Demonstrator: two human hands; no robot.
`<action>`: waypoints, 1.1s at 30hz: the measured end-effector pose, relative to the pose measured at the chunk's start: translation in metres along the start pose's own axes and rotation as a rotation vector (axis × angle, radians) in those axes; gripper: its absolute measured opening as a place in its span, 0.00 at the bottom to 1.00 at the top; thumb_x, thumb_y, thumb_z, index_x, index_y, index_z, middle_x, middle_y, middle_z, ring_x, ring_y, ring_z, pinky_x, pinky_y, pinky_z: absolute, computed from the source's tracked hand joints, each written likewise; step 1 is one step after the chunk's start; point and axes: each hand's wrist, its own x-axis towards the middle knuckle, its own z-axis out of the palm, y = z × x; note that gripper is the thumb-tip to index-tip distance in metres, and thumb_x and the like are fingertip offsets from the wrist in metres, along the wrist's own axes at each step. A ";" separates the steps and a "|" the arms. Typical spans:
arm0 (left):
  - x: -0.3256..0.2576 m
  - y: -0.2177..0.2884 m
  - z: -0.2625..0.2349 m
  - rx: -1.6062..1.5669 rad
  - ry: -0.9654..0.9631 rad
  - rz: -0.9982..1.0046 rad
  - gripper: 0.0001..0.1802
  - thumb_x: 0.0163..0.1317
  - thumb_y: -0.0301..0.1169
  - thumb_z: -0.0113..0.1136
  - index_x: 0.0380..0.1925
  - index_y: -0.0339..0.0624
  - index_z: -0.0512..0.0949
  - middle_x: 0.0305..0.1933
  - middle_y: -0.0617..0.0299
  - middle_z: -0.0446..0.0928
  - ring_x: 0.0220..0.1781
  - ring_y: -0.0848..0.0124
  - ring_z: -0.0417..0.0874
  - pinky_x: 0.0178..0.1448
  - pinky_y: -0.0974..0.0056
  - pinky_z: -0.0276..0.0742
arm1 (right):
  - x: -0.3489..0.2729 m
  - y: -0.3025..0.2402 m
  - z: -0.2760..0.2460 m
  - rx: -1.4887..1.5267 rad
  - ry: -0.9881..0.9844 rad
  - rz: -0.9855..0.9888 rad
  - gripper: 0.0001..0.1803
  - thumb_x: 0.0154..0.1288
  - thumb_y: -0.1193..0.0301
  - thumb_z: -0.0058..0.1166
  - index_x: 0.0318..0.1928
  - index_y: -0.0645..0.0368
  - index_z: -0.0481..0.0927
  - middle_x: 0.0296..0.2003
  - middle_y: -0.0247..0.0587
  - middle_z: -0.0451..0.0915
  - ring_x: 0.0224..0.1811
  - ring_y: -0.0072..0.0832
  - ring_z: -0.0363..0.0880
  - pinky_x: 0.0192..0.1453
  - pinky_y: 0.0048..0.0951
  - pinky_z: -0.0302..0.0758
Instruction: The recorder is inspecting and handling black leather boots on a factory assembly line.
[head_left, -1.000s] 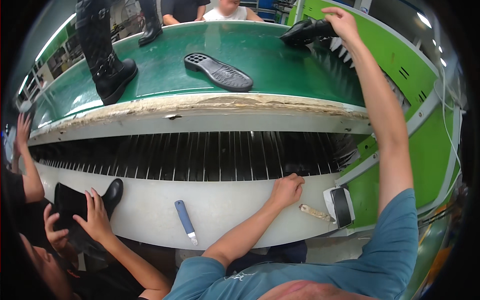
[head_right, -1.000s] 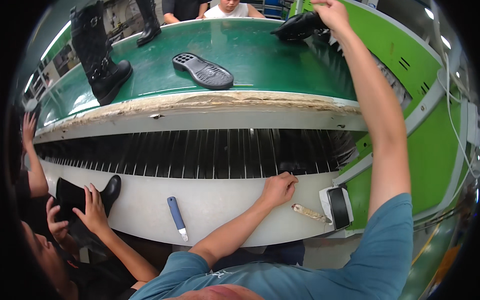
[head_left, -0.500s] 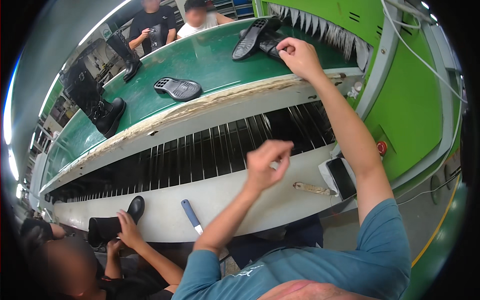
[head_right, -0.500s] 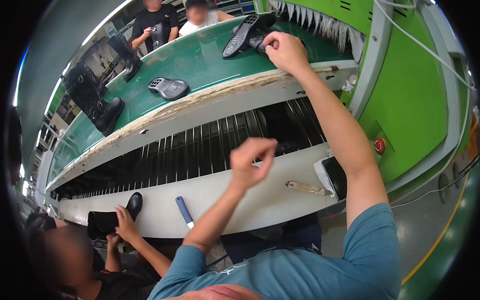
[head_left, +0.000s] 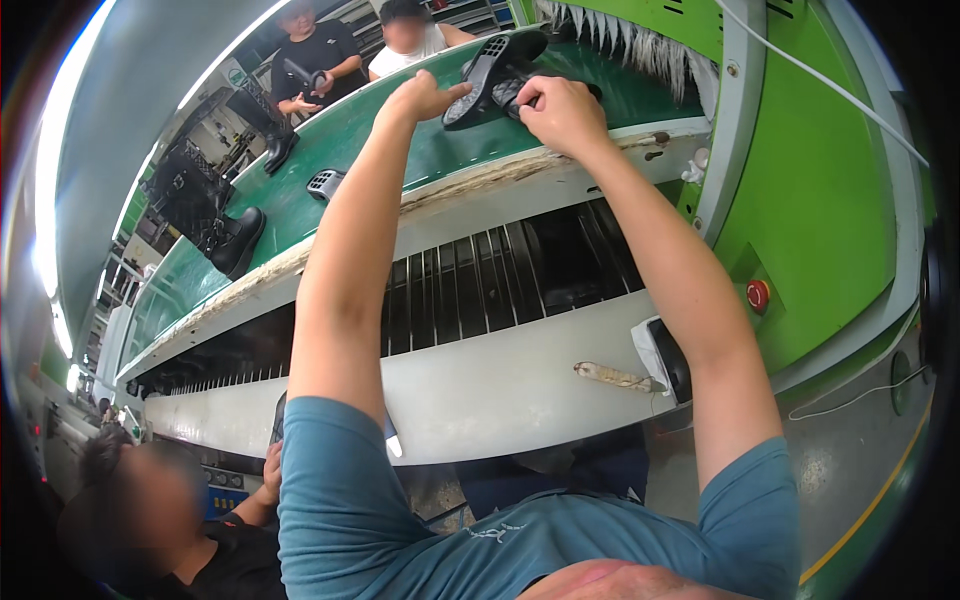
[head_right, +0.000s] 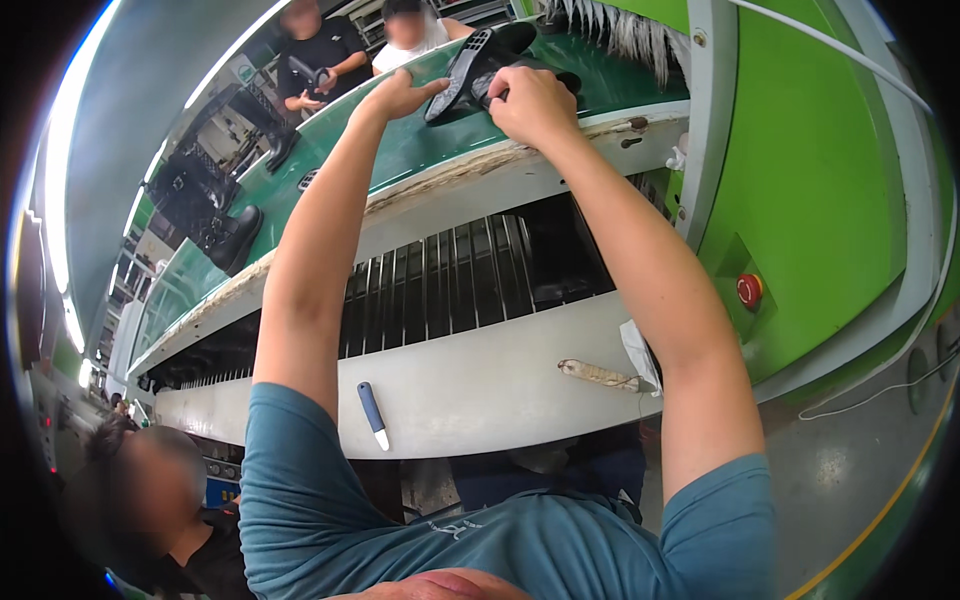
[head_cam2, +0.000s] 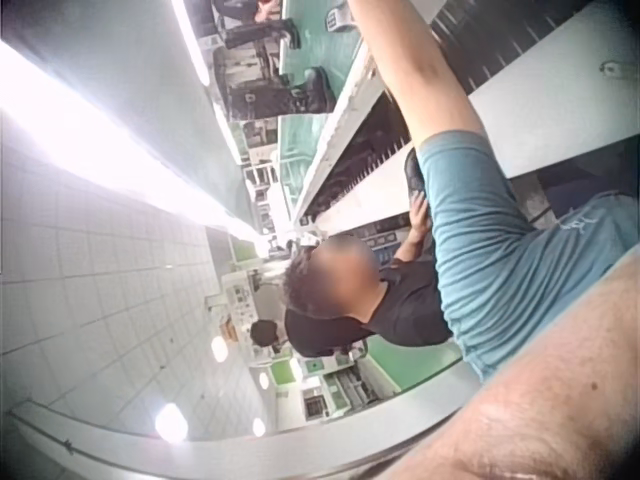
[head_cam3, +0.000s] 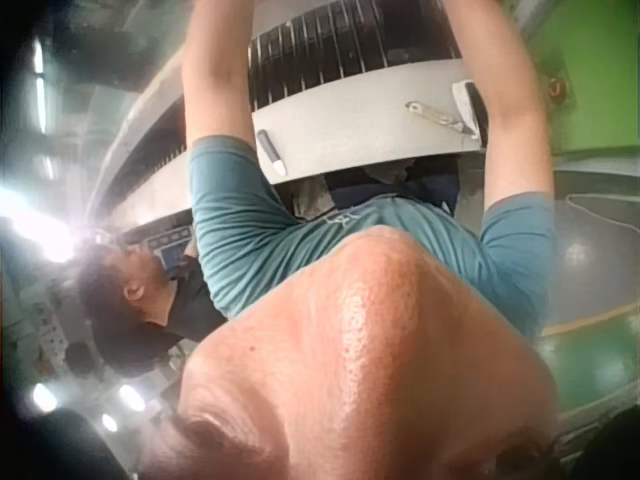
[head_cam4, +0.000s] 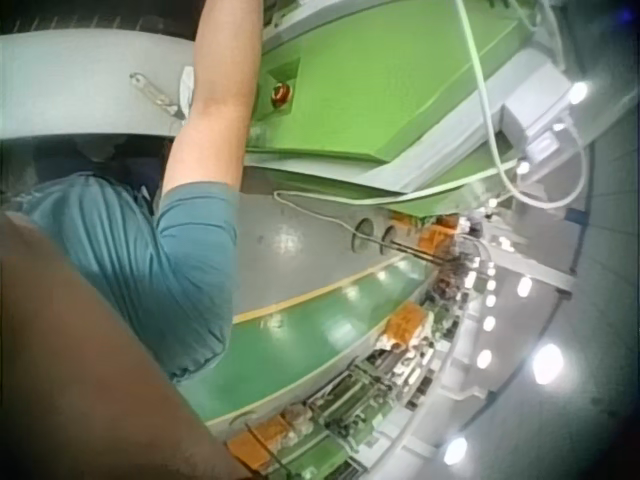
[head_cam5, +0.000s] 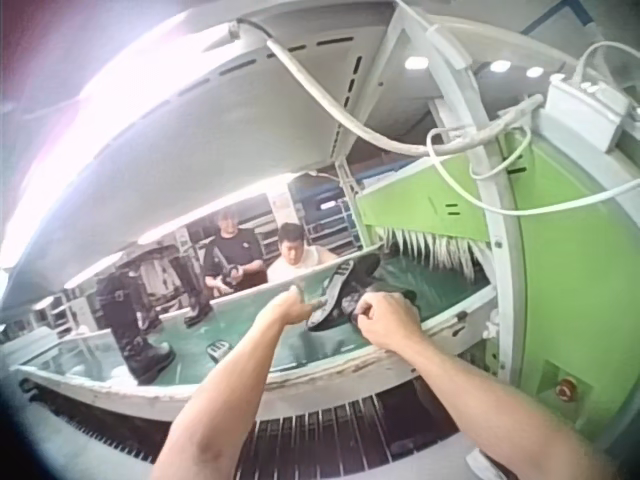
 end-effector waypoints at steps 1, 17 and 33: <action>0.008 0.000 0.009 -0.030 -0.046 -0.021 0.67 0.56 0.81 0.66 0.63 0.16 0.77 0.60 0.26 0.84 0.68 0.41 0.86 0.72 0.48 0.79 | 0.000 -0.001 0.001 0.000 -0.006 0.007 0.11 0.61 0.64 0.65 0.43 0.48 0.93 0.42 0.45 0.93 0.48 0.49 0.92 0.53 0.49 0.86; -0.075 -0.044 -0.118 -1.012 0.971 0.251 0.16 0.72 0.32 0.76 0.51 0.29 0.89 0.37 0.62 0.89 0.36 0.79 0.86 0.43 0.72 0.82 | 0.006 0.008 0.004 -0.023 0.148 0.170 0.25 0.59 0.52 0.72 0.58 0.40 0.91 0.46 0.39 0.94 0.51 0.42 0.92 0.58 0.44 0.86; -0.276 -0.065 -0.063 -1.653 0.800 0.004 0.13 0.78 0.27 0.67 0.53 0.26 0.86 0.45 0.62 0.89 0.41 0.79 0.87 0.48 0.72 0.83 | 0.058 -0.047 -0.038 -0.035 0.159 -0.631 0.18 0.67 0.76 0.67 0.56 0.47 0.93 0.38 0.36 0.85 0.39 0.27 0.82 0.48 0.31 0.79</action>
